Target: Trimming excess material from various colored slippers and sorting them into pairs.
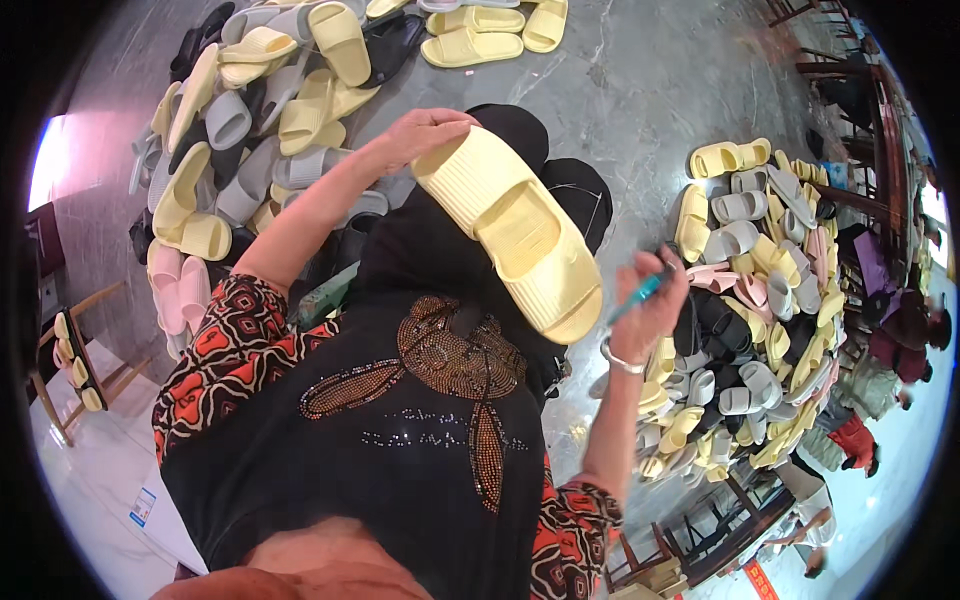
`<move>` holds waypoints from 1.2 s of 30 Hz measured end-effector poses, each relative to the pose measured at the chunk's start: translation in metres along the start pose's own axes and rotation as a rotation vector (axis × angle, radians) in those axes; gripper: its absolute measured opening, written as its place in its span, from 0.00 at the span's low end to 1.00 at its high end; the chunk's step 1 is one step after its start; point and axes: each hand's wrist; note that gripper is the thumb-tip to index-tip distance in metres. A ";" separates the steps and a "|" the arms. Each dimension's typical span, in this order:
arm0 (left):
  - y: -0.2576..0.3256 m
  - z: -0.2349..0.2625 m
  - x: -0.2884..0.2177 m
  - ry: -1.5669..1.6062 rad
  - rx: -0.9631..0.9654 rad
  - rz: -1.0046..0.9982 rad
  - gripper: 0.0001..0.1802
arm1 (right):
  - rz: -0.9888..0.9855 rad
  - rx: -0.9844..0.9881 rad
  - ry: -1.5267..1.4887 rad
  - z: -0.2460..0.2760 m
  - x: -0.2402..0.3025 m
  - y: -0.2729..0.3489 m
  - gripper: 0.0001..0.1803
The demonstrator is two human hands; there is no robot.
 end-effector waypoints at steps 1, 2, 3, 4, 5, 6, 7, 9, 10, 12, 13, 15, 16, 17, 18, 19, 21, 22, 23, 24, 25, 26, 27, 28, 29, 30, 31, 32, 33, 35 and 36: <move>0.001 0.000 0.005 0.033 -0.035 -0.018 0.17 | -0.008 -0.001 0.002 0.006 -0.014 0.016 0.25; -0.001 -0.002 0.006 0.032 -0.021 -0.012 0.17 | -0.120 -0.158 -0.047 0.013 -0.029 0.033 0.23; -0.001 -0.005 0.006 0.059 -0.025 -0.022 0.17 | -0.232 -0.310 -0.097 0.013 -0.031 0.041 0.23; -0.001 -0.007 0.006 0.085 -0.031 -0.032 0.17 | -0.242 -0.318 -0.095 0.010 -0.036 0.047 0.23; 0.000 -0.008 0.007 0.108 -0.032 -0.040 0.17 | -0.259 -0.366 -0.190 -0.007 -0.034 0.053 0.23; 0.000 -0.009 0.007 0.103 -0.020 -0.029 0.17 | -0.275 -0.414 -0.286 -0.024 -0.031 0.058 0.23; 0.002 -0.009 0.006 0.089 -0.016 -0.028 0.17 | -0.286 -0.459 -0.381 -0.035 -0.031 0.058 0.24; 0.003 -0.010 0.002 0.062 -0.006 -0.029 0.17 | -0.272 -0.417 -0.346 -0.037 -0.037 0.042 0.24; 0.001 -0.011 0.004 0.060 -0.002 -0.026 0.17 | -0.247 -0.359 -0.311 -0.037 -0.042 0.034 0.24; -0.002 -0.010 0.008 0.086 -0.017 -0.067 0.19 | -0.251 -0.324 -0.360 -0.036 -0.049 0.023 0.23; -0.001 -0.010 0.009 0.100 -0.030 -0.088 0.20 | -0.253 -0.286 -0.407 -0.036 -0.052 0.018 0.23; -0.001 -0.008 0.011 0.096 -0.050 -0.085 0.19 | -0.254 -0.245 -0.460 -0.042 -0.057 0.009 0.23; -0.001 -0.007 0.010 0.093 -0.061 -0.084 0.19 | -0.213 -0.222 -0.448 -0.047 -0.058 0.006 0.22; -0.003 -0.009 0.010 0.096 -0.060 -0.085 0.19 | -0.169 -0.210 -0.428 -0.048 -0.058 0.004 0.21; -0.004 -0.010 0.011 0.098 -0.046 -0.090 0.19 | -0.124 -0.201 -0.405 -0.050 -0.058 0.002 0.20; -0.001 -0.008 0.011 -0.180 -0.082 -0.257 0.18 | -0.117 -0.217 -0.396 -0.053 -0.058 -0.001 0.20; -0.006 -0.007 0.012 -0.707 -0.140 -0.634 0.17 | -0.160 -0.262 -0.512 -0.053 -0.062 -0.013 0.18; -0.004 -0.007 0.014 -0.646 -0.157 -0.498 0.17 | -0.079 -0.245 -0.259 -0.055 -0.066 -0.020 0.18; 0.004 -0.004 0.016 -0.586 -0.167 -0.364 0.17 | -0.008 -0.233 -0.001 -0.056 -0.068 -0.026 0.17; 0.008 0.001 0.021 -0.607 -0.185 -0.292 0.18 | -0.082 -0.149 -0.212 -0.056 -0.064 -0.030 0.17; 0.012 0.018 0.038 -0.610 -0.211 -0.298 0.18 | -0.144 -0.058 -0.426 -0.057 -0.055 -0.034 0.17; 0.016 0.007 0.030 -0.052 -0.203 -0.048 0.21 | -0.253 -0.020 -0.467 -0.053 -0.047 -0.035 0.19; 0.019 0.005 0.021 -0.078 -0.226 0.001 0.21 | -0.360 0.031 -0.520 -0.051 -0.037 -0.036 0.21; 0.019 0.008 0.023 -0.055 -0.209 0.024 0.20 | -0.384 0.162 -0.444 -0.042 -0.034 -0.039 0.24; 0.020 0.017 0.028 -0.032 -0.200 0.051 0.20 | -0.414 0.301 -0.365 -0.036 -0.031 -0.038 0.27; 0.021 0.032 0.038 0.020 -0.177 0.061 0.20 | -0.443 0.356 -0.311 -0.037 -0.028 -0.035 0.30; 0.021 0.037 0.046 0.073 -0.150 0.074 0.20 | -0.478 0.406 -0.253 -0.038 -0.025 -0.030 0.32; 0.028 0.030 0.033 0.040 -0.142 0.071 0.21 | -0.543 0.458 -0.283 -0.036 -0.020 -0.024 0.32; 0.034 0.024 0.019 0.008 -0.136 0.068 0.22 | -0.608 0.510 -0.313 -0.033 -0.015 -0.021 0.32; 0.048 0.021 0.009 0.110 -0.130 0.064 0.23 | -0.603 0.458 -0.340 -0.035 -0.019 -0.019 0.31; 0.050 0.018 0.009 0.214 -0.130 0.083 0.23 | -0.618 0.418 -0.373 -0.034 -0.026 -0.019 0.31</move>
Point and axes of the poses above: each hand's wrist, its own y-axis away from the middle knuckle, its own z-axis out of the back of the hand, x = y × z, and after that the axes turned 3 degrees about -y, right-handed
